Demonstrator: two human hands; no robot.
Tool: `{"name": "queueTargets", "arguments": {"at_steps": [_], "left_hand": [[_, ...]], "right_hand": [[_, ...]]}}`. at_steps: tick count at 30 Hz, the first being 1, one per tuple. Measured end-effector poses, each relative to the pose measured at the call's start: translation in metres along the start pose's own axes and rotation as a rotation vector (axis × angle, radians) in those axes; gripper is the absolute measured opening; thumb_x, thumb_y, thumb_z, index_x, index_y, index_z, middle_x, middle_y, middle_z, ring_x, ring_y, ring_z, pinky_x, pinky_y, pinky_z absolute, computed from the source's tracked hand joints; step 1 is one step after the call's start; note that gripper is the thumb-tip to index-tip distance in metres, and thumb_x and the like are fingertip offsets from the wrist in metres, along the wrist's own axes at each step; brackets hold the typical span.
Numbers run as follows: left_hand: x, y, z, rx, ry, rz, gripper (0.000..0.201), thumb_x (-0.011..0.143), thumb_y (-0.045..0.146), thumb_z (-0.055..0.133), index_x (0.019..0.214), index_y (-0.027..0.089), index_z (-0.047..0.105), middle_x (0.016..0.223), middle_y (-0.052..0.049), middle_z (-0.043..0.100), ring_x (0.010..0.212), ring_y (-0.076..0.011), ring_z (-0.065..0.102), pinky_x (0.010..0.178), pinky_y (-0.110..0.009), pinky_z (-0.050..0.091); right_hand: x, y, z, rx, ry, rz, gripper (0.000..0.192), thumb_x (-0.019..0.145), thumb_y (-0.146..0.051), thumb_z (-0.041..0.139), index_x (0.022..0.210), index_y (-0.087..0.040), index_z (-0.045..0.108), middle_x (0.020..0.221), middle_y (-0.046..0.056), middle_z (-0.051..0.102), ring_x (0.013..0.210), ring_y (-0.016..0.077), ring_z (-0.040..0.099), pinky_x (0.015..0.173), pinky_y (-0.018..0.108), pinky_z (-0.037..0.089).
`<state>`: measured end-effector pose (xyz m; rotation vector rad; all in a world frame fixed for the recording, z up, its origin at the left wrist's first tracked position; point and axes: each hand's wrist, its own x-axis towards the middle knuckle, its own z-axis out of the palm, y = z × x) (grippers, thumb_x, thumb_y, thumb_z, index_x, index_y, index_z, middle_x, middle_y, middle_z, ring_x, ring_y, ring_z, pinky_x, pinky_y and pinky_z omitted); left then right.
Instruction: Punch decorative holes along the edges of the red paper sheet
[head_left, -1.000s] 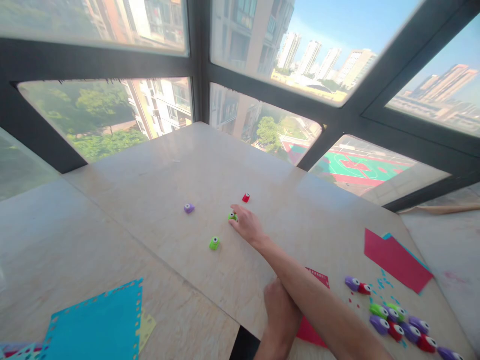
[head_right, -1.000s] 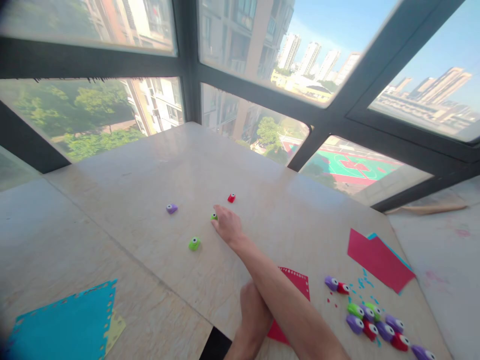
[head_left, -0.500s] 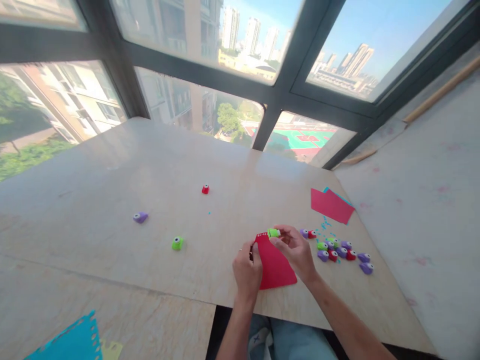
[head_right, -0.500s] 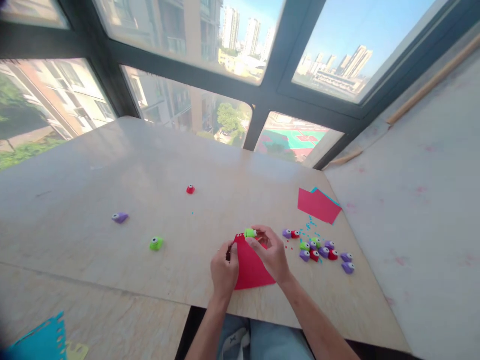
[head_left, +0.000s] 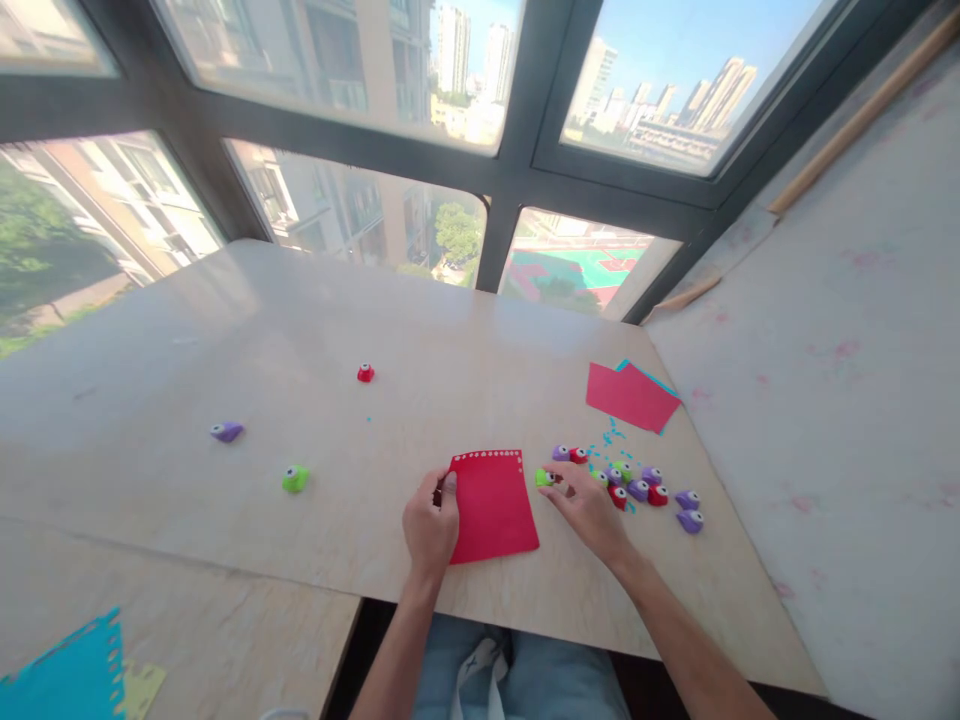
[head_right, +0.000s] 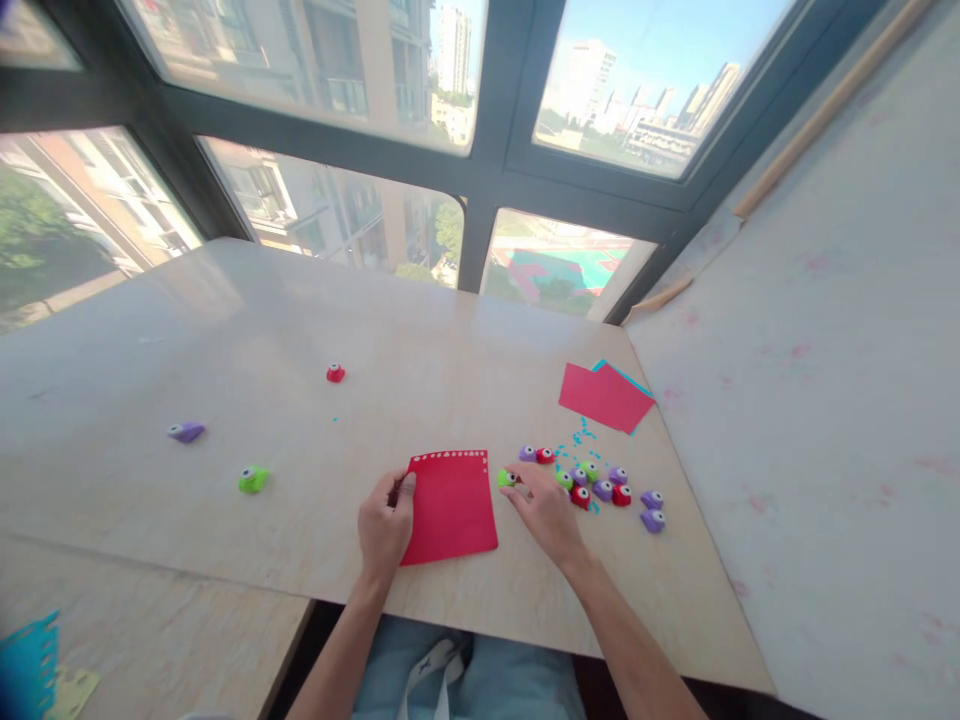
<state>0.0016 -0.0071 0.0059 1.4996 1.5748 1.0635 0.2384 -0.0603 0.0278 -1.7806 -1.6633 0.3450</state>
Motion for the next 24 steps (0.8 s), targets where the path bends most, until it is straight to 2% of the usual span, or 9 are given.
{"name": "queueTargets", "arguments": {"at_steps": [6, 11, 20, 24], "left_hand": [[0.003, -0.001, 0.005, 0.089, 0.053, 0.033, 0.03, 0.091, 0.042, 0.048, 0.095, 0.019, 0.068, 0.081, -0.005, 0.073, 0.068, -0.0182, 0.065, 0.062, -0.026, 0.046], [0.005, -0.002, 0.007, 0.11, 0.083, 0.041, 0.03, 0.09, 0.043, 0.05, 0.092, 0.019, 0.067, 0.08, -0.005, 0.072, 0.068, -0.0188, 0.064, 0.062, -0.027, 0.046], [0.004, 0.0, 0.007, -0.018, 0.108, 0.059, 0.031, 0.089, 0.044, 0.05, 0.089, 0.017, 0.065, 0.08, -0.006, 0.07, 0.07, -0.0184, 0.061, 0.064, -0.027, 0.047], [0.004, 0.002, 0.007, 0.023, 0.106, 0.052, 0.031, 0.09, 0.043, 0.049, 0.09, 0.017, 0.065, 0.081, -0.006, 0.07, 0.072, -0.0186, 0.061, 0.065, -0.027, 0.046]], "right_hand": [[0.002, 0.013, 0.015, 0.037, -0.012, -0.121, 0.019, 0.088, -0.025, 0.06, 0.105, -0.02, 0.068, 0.103, 0.009, 0.073, 0.097, 0.0257, 0.068, 0.086, 0.042, 0.055], [0.006, 0.013, 0.02, 0.037, 0.003, -0.168, 0.022, 0.086, -0.017, 0.059, 0.106, -0.021, 0.067, 0.101, 0.01, 0.072, 0.096, 0.0263, 0.066, 0.085, 0.043, 0.054], [0.012, 0.01, 0.022, 0.069, -0.053, -0.188, 0.029, 0.084, -0.01, 0.057, 0.109, -0.021, 0.067, 0.104, 0.009, 0.071, 0.101, 0.0259, 0.062, 0.09, 0.042, 0.051], [0.012, 0.012, 0.025, 0.098, -0.035, -0.189, 0.031, 0.085, -0.011, 0.054, 0.111, -0.022, 0.066, 0.105, 0.009, 0.071, 0.101, 0.0256, 0.062, 0.091, 0.042, 0.05]]}}
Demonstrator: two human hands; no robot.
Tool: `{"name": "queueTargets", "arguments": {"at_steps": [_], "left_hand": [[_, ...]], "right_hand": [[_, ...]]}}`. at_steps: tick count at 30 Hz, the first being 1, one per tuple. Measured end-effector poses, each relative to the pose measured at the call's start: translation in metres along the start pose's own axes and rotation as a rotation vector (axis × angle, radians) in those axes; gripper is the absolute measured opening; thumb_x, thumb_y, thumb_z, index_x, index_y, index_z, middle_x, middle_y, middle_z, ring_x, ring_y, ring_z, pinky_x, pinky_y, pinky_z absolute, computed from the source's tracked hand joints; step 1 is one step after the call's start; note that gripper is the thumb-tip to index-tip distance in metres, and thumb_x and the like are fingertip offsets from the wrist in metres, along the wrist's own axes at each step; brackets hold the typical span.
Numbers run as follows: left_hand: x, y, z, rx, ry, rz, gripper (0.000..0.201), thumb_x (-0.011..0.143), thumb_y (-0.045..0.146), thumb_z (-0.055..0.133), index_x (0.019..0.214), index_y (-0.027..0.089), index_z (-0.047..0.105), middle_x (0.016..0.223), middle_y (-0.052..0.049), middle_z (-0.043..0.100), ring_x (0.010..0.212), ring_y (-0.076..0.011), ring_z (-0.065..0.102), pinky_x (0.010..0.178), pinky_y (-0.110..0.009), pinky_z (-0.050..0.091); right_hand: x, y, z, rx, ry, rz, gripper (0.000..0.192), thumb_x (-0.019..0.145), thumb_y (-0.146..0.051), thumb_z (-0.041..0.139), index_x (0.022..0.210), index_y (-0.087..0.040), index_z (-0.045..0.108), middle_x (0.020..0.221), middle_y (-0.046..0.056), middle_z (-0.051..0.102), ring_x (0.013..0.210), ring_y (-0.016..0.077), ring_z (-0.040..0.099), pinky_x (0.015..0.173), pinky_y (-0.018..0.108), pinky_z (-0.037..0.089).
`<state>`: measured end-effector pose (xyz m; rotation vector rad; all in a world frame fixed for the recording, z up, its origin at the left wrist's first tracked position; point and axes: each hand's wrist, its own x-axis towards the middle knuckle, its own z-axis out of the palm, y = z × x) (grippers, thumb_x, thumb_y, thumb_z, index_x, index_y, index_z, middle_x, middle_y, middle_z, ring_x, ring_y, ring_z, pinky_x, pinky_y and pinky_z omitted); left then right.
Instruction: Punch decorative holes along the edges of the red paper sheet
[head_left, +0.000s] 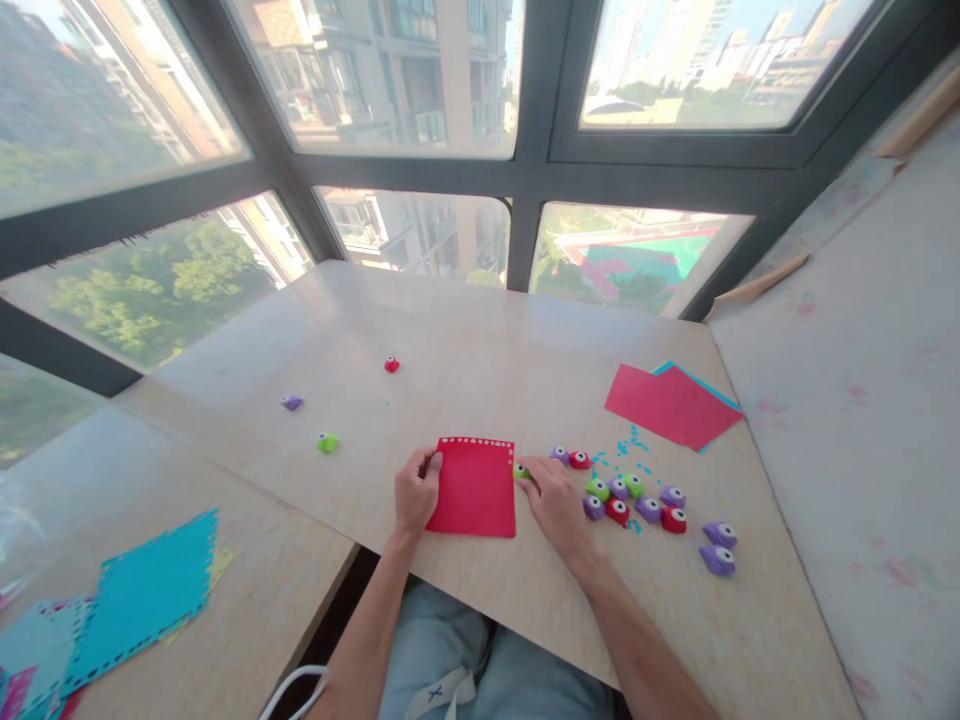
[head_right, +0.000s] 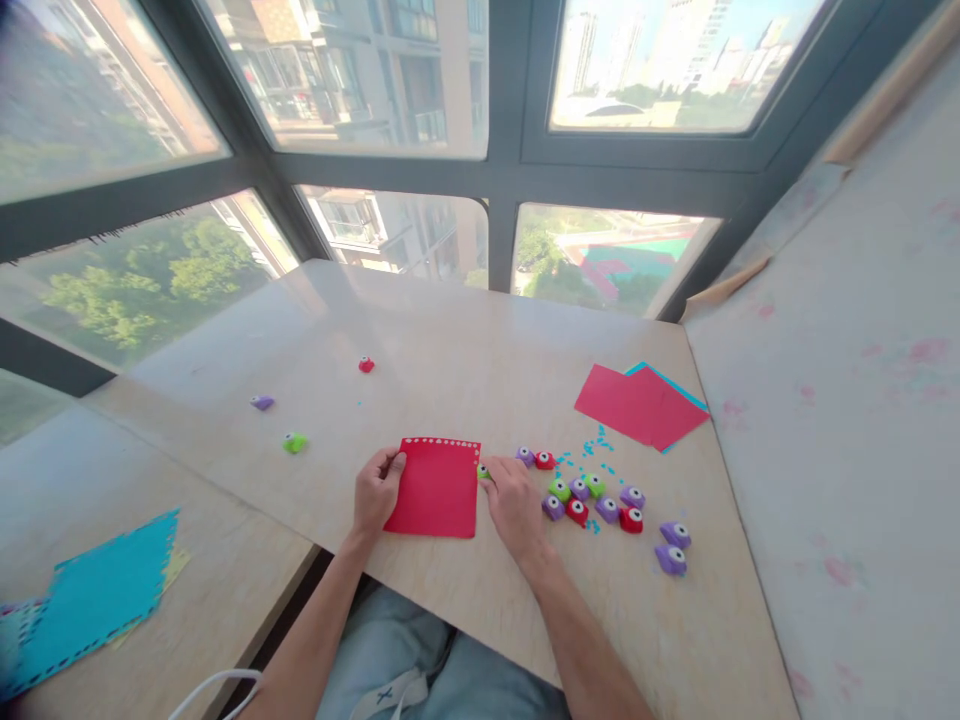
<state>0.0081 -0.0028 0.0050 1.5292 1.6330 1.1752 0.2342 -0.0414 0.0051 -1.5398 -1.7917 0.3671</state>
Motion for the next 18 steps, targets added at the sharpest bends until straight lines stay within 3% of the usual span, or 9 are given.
{"name": "queueTargets", "arguments": {"at_steps": [18], "left_hand": [[-0.0006, 0.0047, -0.0031, 0.016, -0.024, -0.085, 0.03, 0.09, 0.043, 0.05, 0.089, 0.017, 0.066, 0.077, -0.004, 0.068, 0.068, -0.0164, 0.059, 0.061, -0.024, 0.044]], "right_hand": [[-0.0023, 0.0052, 0.0032, 0.096, 0.053, 0.093, 0.026, 0.089, -0.014, 0.055, 0.11, -0.023, 0.067, 0.108, 0.009, 0.07, 0.104, 0.0256, 0.061, 0.094, 0.043, 0.049]]}}
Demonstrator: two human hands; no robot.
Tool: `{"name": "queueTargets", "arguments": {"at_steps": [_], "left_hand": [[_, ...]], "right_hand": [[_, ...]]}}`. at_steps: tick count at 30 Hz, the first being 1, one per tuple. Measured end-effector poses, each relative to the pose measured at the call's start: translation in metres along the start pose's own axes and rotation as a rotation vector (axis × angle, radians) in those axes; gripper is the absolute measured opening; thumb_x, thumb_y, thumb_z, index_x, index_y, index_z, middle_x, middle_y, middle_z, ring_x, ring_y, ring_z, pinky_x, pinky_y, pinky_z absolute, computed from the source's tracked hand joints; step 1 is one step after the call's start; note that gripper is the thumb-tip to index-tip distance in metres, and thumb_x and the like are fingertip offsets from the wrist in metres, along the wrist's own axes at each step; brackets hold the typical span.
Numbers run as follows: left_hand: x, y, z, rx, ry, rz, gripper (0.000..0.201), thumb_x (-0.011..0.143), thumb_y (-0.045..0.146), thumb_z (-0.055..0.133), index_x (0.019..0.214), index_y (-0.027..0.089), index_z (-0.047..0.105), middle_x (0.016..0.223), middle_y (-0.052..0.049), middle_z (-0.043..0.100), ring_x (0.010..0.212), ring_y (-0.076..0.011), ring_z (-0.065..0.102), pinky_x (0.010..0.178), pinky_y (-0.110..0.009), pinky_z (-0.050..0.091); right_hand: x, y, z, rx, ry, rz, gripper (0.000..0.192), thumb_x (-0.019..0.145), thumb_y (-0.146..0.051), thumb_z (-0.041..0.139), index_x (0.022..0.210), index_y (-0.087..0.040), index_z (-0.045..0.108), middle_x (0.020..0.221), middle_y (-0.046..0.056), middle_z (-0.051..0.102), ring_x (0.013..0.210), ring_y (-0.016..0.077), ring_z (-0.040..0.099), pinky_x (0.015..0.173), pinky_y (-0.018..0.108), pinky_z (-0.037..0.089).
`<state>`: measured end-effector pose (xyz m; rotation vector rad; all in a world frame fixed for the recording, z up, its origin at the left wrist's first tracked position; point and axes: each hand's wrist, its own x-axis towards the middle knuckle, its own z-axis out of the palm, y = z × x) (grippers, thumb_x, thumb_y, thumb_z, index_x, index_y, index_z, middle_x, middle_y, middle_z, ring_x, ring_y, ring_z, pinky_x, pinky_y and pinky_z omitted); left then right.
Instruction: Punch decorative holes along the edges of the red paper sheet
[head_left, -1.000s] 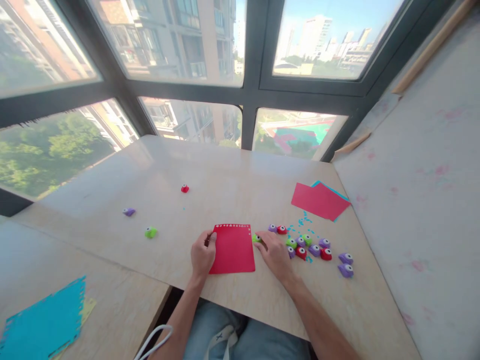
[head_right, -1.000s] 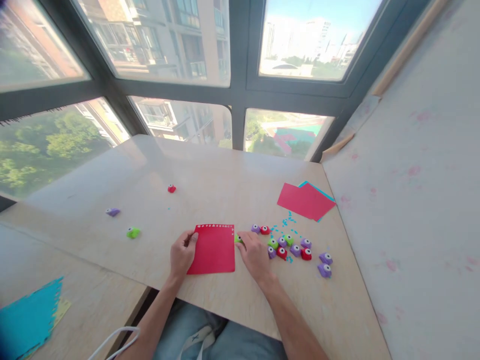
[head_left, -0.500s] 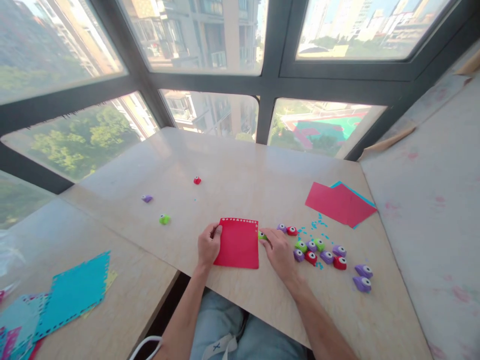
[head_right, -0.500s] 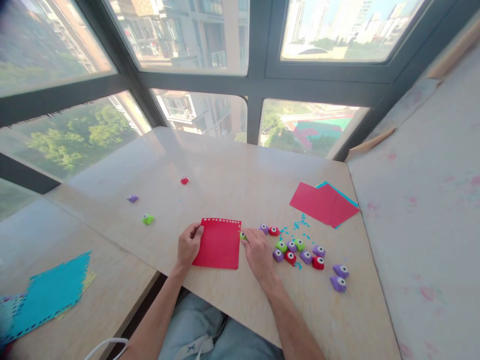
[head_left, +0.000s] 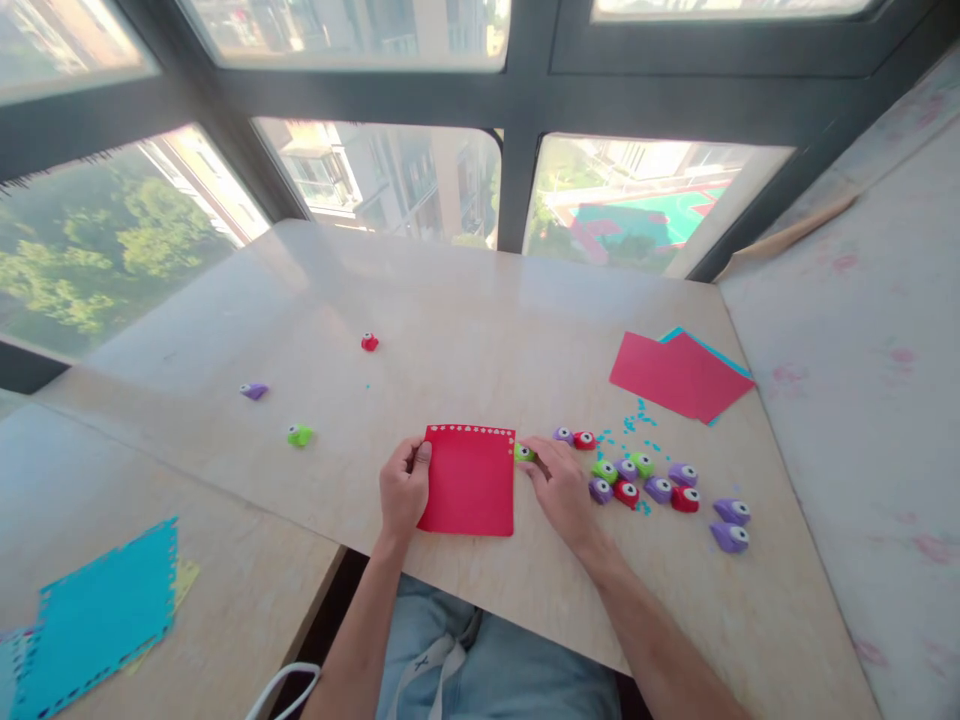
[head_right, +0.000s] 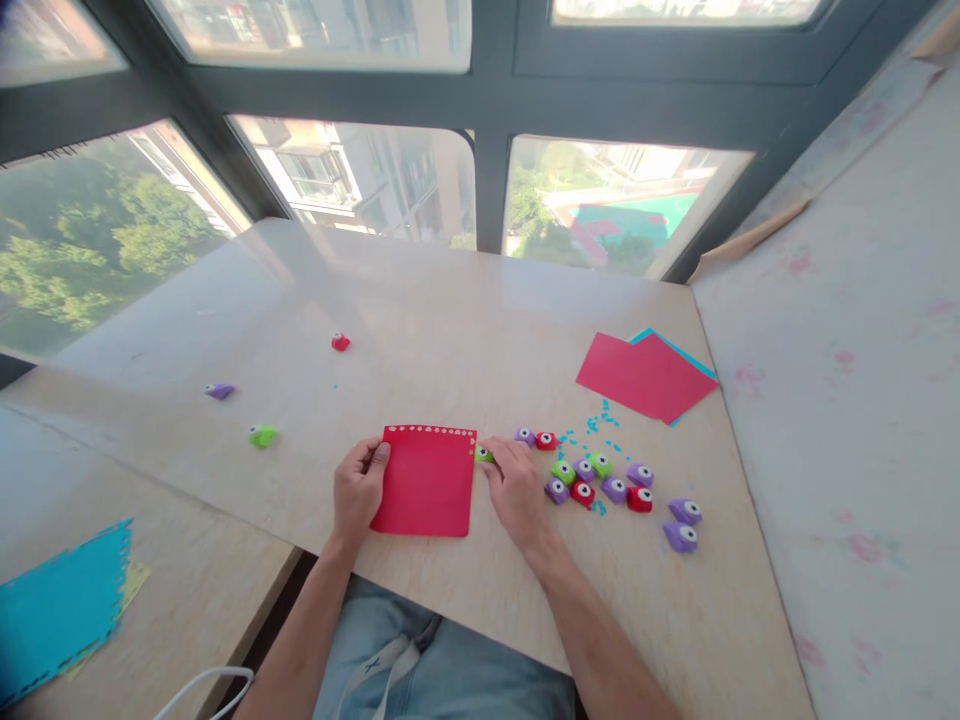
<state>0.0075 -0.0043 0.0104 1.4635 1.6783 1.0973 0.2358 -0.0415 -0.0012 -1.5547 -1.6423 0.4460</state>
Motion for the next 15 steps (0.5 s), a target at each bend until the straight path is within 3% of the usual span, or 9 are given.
{"name": "queueTargets", "arguments": {"at_steps": [15], "left_hand": [[-0.0027, -0.0019, 0.0011, -0.014, -0.013, -0.019, 0.03, 0.093, 0.042, 0.049, 0.093, 0.018, 0.066, 0.081, -0.004, 0.069, 0.071, -0.0168, 0.06, 0.062, -0.025, 0.044]], "right_hand": [[-0.0014, 0.0023, -0.0046, 0.037, -0.004, 0.0, 0.023, 0.09, -0.027, 0.057, 0.11, -0.026, 0.068, 0.106, 0.009, 0.07, 0.1, 0.0251, 0.063, 0.087, 0.042, 0.053]]}}
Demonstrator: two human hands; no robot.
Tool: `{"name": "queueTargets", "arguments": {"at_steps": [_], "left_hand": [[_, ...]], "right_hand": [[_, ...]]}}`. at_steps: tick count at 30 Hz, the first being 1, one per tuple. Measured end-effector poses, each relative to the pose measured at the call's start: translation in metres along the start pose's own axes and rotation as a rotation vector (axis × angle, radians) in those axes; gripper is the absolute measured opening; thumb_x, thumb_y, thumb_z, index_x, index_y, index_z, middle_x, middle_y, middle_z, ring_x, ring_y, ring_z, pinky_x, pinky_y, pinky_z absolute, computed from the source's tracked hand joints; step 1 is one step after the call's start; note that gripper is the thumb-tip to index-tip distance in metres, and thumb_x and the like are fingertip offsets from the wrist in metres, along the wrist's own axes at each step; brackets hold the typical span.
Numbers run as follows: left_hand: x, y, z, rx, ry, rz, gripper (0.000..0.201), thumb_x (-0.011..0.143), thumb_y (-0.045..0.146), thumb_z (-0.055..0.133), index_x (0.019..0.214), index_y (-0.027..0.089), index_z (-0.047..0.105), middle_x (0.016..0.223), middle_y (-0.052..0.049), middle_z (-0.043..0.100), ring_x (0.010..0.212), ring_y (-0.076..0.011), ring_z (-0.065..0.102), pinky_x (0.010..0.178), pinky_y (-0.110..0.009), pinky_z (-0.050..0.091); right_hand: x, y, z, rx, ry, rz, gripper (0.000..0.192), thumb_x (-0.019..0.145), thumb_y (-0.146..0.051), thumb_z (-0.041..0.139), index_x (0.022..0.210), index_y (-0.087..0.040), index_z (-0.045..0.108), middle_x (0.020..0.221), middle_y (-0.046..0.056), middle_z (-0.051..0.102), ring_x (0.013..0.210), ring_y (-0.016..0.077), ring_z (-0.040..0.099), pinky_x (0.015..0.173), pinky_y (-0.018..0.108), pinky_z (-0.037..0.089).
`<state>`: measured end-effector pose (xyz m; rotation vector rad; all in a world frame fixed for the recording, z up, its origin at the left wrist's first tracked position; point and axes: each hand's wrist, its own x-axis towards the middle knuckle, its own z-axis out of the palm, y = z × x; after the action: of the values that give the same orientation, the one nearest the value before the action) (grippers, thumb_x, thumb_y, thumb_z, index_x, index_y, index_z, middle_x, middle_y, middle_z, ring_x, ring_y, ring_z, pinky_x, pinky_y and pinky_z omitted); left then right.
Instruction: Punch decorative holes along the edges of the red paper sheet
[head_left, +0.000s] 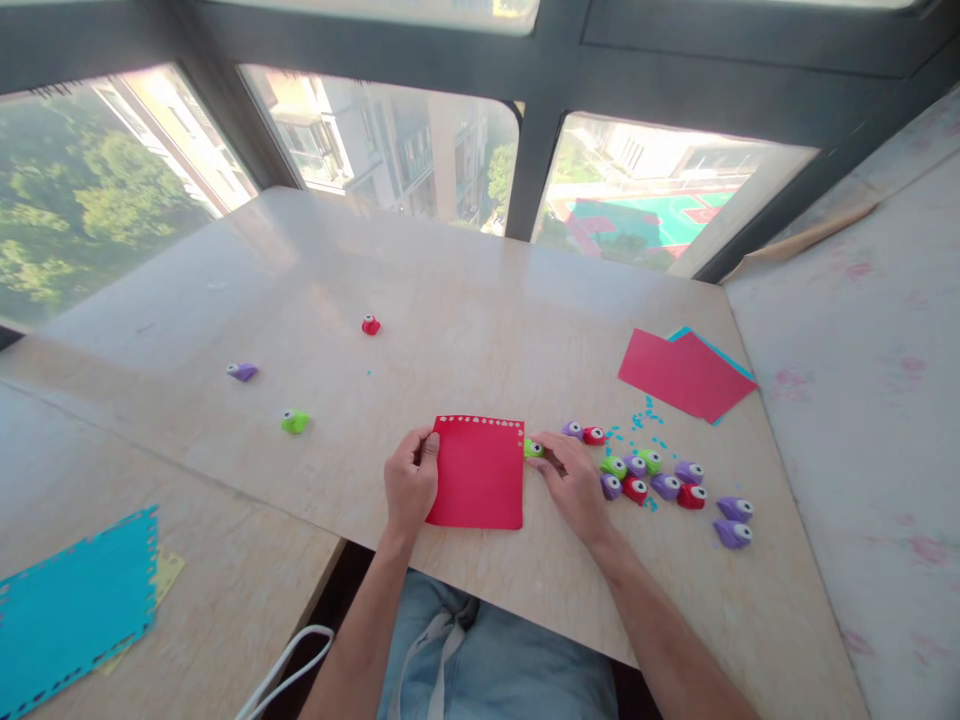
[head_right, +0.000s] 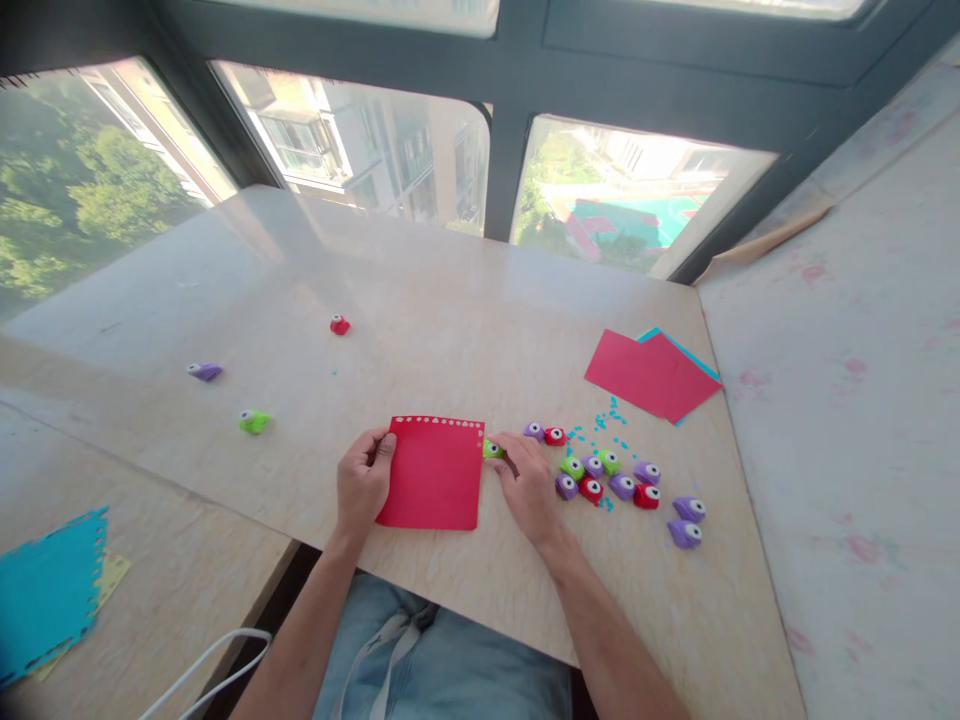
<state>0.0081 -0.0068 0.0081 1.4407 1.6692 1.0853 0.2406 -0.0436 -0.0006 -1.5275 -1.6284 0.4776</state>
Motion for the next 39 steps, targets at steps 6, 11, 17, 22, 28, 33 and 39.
{"name": "queueTargets", "arguments": {"at_steps": [6, 11, 17, 22, 28, 33, 39], "left_hand": [[0.0004, -0.0009, -0.0001, 0.039, -0.008, 0.018, 0.031, 0.093, 0.042, 0.048, 0.093, 0.018, 0.066, 0.079, -0.004, 0.069, 0.069, -0.0166, 0.059, 0.061, -0.025, 0.043], [0.0, -0.0011, 0.0, 0.055, 0.0, 0.02, 0.031, 0.093, 0.042, 0.048, 0.094, 0.018, 0.067, 0.079, -0.004, 0.069, 0.069, -0.0167, 0.06, 0.061, -0.024, 0.044], [-0.0001, -0.0001, -0.0001, 0.066, 0.009, 0.04, 0.031, 0.093, 0.042, 0.048, 0.093, 0.018, 0.067, 0.077, -0.003, 0.068, 0.067, -0.0165, 0.059, 0.061, -0.024, 0.044], [-0.0001, -0.0005, -0.0005, 0.057, 0.011, 0.042, 0.03, 0.093, 0.042, 0.048, 0.094, 0.019, 0.067, 0.077, -0.003, 0.068, 0.067, -0.016, 0.058, 0.061, -0.024, 0.043], [-0.0006, -0.001, -0.0007, 0.046, 0.007, 0.044, 0.03, 0.093, 0.042, 0.048, 0.093, 0.018, 0.067, 0.077, -0.003, 0.068, 0.067, -0.016, 0.058, 0.06, -0.024, 0.042], [-0.0004, 0.0002, -0.0001, 0.036, 0.007, 0.029, 0.03, 0.093, 0.041, 0.048, 0.094, 0.018, 0.067, 0.077, -0.003, 0.068, 0.067, -0.0162, 0.058, 0.061, -0.024, 0.043], [-0.0008, -0.0003, 0.0002, 0.016, 0.0, 0.036, 0.028, 0.093, 0.039, 0.049, 0.094, 0.018, 0.067, 0.079, -0.003, 0.068, 0.069, -0.0158, 0.059, 0.062, -0.024, 0.043]], "right_hand": [[-0.0007, 0.0015, -0.0008, -0.006, -0.005, -0.009, 0.022, 0.091, -0.029, 0.058, 0.11, -0.025, 0.068, 0.107, 0.008, 0.07, 0.101, 0.0246, 0.063, 0.088, 0.041, 0.053], [-0.0007, 0.0036, -0.0021, -0.016, -0.032, -0.002, 0.024, 0.091, -0.03, 0.058, 0.112, -0.026, 0.068, 0.108, 0.009, 0.07, 0.103, 0.0252, 0.063, 0.09, 0.042, 0.052], [-0.0012, 0.0078, -0.0025, -0.012, -0.041, 0.009, 0.024, 0.09, -0.032, 0.059, 0.112, -0.027, 0.068, 0.109, 0.008, 0.07, 0.105, 0.0257, 0.063, 0.091, 0.043, 0.051], [-0.0014, 0.0073, -0.0025, 0.013, -0.03, 0.044, 0.024, 0.09, -0.032, 0.06, 0.111, -0.026, 0.068, 0.109, 0.008, 0.07, 0.103, 0.0253, 0.063, 0.087, 0.041, 0.053], [-0.0003, 0.0047, -0.0035, 0.02, -0.026, 0.059, 0.023, 0.089, -0.032, 0.06, 0.109, -0.025, 0.069, 0.107, 0.009, 0.07, 0.099, 0.0252, 0.064, 0.085, 0.041, 0.053], [-0.0006, 0.0054, -0.0036, 0.029, -0.023, 0.074, 0.023, 0.089, -0.031, 0.061, 0.109, -0.024, 0.069, 0.106, 0.009, 0.07, 0.099, 0.0246, 0.063, 0.085, 0.039, 0.053], [-0.0017, 0.0074, -0.0028, 0.024, -0.02, 0.081, 0.024, 0.089, -0.034, 0.062, 0.109, -0.025, 0.069, 0.106, 0.008, 0.07, 0.098, 0.0245, 0.064, 0.085, 0.039, 0.054]]}}
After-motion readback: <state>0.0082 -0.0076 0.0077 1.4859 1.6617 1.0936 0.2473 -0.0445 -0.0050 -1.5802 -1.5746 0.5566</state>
